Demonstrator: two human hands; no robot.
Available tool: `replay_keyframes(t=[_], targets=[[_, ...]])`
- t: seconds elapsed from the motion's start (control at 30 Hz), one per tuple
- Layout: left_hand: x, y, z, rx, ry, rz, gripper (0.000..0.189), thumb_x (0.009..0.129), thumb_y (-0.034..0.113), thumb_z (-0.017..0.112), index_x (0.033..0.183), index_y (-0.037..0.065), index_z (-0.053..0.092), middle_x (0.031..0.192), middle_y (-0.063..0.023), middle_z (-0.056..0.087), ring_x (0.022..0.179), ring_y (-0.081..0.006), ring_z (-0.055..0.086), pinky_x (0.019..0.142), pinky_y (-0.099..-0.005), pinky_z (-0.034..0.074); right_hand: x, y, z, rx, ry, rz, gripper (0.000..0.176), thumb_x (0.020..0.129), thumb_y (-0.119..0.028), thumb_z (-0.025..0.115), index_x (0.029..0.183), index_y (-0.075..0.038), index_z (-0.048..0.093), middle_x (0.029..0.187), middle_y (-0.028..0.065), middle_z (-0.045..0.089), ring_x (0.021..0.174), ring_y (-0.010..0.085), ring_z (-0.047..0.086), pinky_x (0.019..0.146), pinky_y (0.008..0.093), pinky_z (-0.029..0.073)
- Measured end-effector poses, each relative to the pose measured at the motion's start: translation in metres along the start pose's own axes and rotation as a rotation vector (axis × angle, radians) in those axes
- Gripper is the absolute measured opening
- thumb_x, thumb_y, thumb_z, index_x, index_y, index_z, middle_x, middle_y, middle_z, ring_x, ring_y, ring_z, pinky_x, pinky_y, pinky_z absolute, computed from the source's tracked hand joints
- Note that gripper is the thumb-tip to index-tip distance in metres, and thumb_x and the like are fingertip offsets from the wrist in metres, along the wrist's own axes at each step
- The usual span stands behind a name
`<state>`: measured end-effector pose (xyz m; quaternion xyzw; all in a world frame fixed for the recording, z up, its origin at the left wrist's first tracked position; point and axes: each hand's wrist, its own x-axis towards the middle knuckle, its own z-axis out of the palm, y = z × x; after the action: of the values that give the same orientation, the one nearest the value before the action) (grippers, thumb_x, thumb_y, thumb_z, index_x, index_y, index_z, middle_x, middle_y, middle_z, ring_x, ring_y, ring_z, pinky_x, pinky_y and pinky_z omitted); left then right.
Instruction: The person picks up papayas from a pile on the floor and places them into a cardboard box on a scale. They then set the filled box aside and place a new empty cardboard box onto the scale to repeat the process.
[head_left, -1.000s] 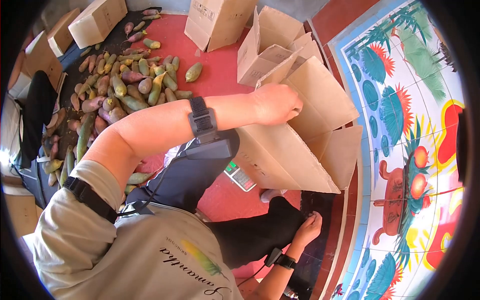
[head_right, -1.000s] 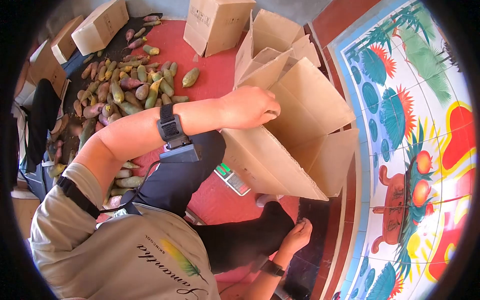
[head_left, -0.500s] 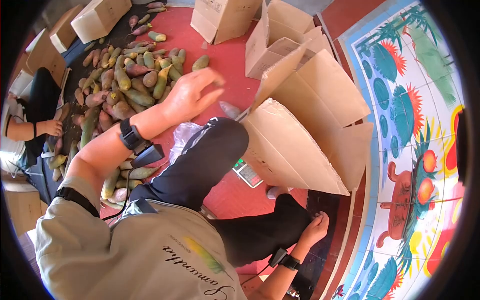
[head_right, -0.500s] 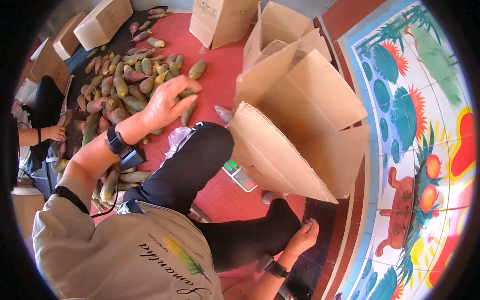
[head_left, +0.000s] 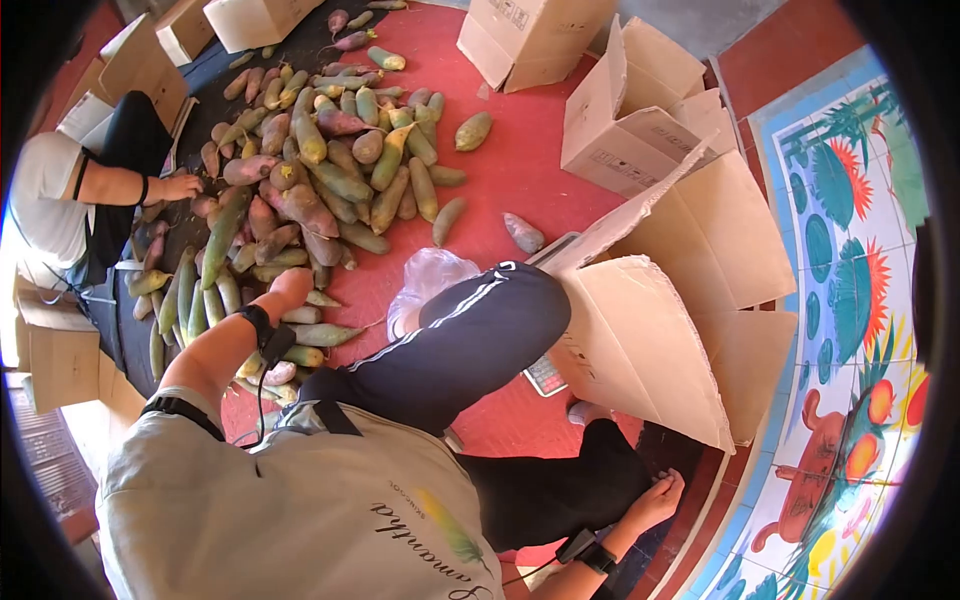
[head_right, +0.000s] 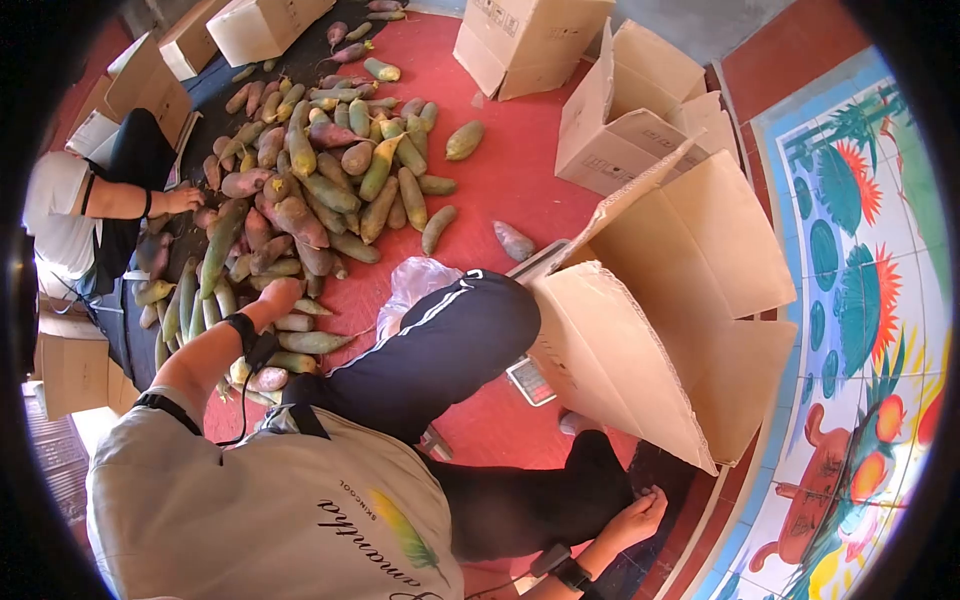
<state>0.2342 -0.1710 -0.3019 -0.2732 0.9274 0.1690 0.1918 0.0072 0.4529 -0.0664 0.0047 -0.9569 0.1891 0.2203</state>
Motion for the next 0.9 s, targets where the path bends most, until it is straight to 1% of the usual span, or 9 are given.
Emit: replay_keyframes(t=[0.07,0.1,0.13,0.2,0.23,0.33,0.47,0.6,0.9], targets=[[-0.021,-0.001,0.012,-0.167,0.104,-0.112,0.027,0.074,0.008,0.053,0.101,0.006,0.059,0.103,-0.0159,0.059,0.097,-0.0332,0.056,0.084,-0.04,0.045,0.001,-0.004,0.0,0.033,-0.014,0.051,0.021,0.089,-0.008,0.042,0.093,0.004,0.058,0.079,0.0154,0.061,0.068,0.025,0.062,0.061,0.0329,0.05],[-0.032,0.004,0.006,-0.192,-0.015,-0.203,0.041,0.073,0.01,0.055,0.114,0.008,0.055,0.111,-0.0172,0.057,0.104,-0.0322,0.054,0.091,-0.0378,0.042,0.002,-0.004,0.001,0.03,-0.02,0.045,0.021,0.089,-0.008,0.042,0.093,0.004,0.058,0.079,0.0154,0.061,0.068,0.025,0.062,0.061,0.0329,0.05],[-0.039,0.003,0.005,-0.197,-0.018,-0.21,0.041,0.073,0.01,0.055,0.114,0.008,0.055,0.111,-0.0172,0.057,0.104,-0.0322,0.054,0.091,-0.0378,0.042,0.002,-0.003,0.001,0.032,-0.017,0.055,0.021,0.09,-0.008,0.041,0.093,0.004,0.058,0.079,0.0157,0.061,0.068,0.025,0.062,0.06,0.0332,0.05],[-0.05,0.0,0.007,-0.118,-0.222,-0.296,0.045,0.073,0.012,0.056,0.118,0.008,0.052,0.115,-0.0171,0.054,0.109,-0.0323,0.05,0.094,-0.0377,0.04,0.002,0.005,0.002,0.034,-0.018,0.059,0.021,0.09,-0.009,0.041,0.093,0.003,0.058,0.079,0.0159,0.061,0.068,0.025,0.062,0.06,0.0335,0.05],[-0.059,-0.001,0.007,-0.127,-0.196,-0.328,0.048,0.074,0.014,0.056,0.121,0.009,0.049,0.121,-0.0173,0.048,0.114,-0.0337,0.045,0.096,-0.0386,0.038,0.002,0.007,0.002,-0.011,-0.018,0.025,0.021,0.09,-0.009,0.041,0.093,0.003,0.058,0.079,0.0159,0.061,0.067,0.0249,0.062,0.059,0.0337,0.05],[-0.075,-0.017,0.023,-0.159,-0.153,-0.491,0.049,0.076,0.019,0.061,0.123,0.012,0.046,0.122,-0.0143,0.047,0.115,-0.0334,0.044,0.095,-0.0415,0.039,0.004,0.008,0.003,-0.057,-0.019,0.008,0.022,0.09,-0.01,0.041,0.092,0.002,0.059,0.079,0.0156,0.061,0.067,0.0246,0.062,0.058,0.0341,0.049],[-0.082,-0.043,0.05,-0.25,-0.266,-0.603,0.059,0.076,0.02,0.062,0.127,0.009,0.036,0.127,-0.0153,0.042,0.119,-0.0343,0.041,0.096,-0.0426,0.038,0.005,0.006,0.002,-0.074,-0.035,0.006,0.021,0.09,-0.01,0.041,0.092,0.002,0.059,0.078,0.0151,0.061,0.066,0.0246,0.062,0.058,0.0341,0.049],[-0.086,-0.04,0.056,-0.214,-0.3,-0.577,0.064,0.075,0.021,0.062,0.131,0.012,0.031,0.13,-0.0146,0.039,0.122,-0.0345,0.038,0.097,-0.0431,0.037,0.006,0.003,0.002,-0.068,-0.051,0.024,0.021,0.089,-0.01,0.041,0.092,0.002,0.058,0.078,0.0151,0.061,0.066,0.0246,0.062,0.058,0.034,0.049],[-0.079,-0.031,0.054,-0.122,-0.236,-0.755,0.07,0.07,0.019,0.064,0.133,0.014,0.031,0.129,-0.012,0.038,0.12,-0.0324,0.038,0.098,-0.0429,0.036,0.007,0.004,0.004,-0.083,-0.035,-0.015,0.021,0.089,-0.011,0.042,0.09,0.0,0.059,0.072,0.0119,0.061,0.061,0.02,0.061,0.055,0.0308,0.049]])
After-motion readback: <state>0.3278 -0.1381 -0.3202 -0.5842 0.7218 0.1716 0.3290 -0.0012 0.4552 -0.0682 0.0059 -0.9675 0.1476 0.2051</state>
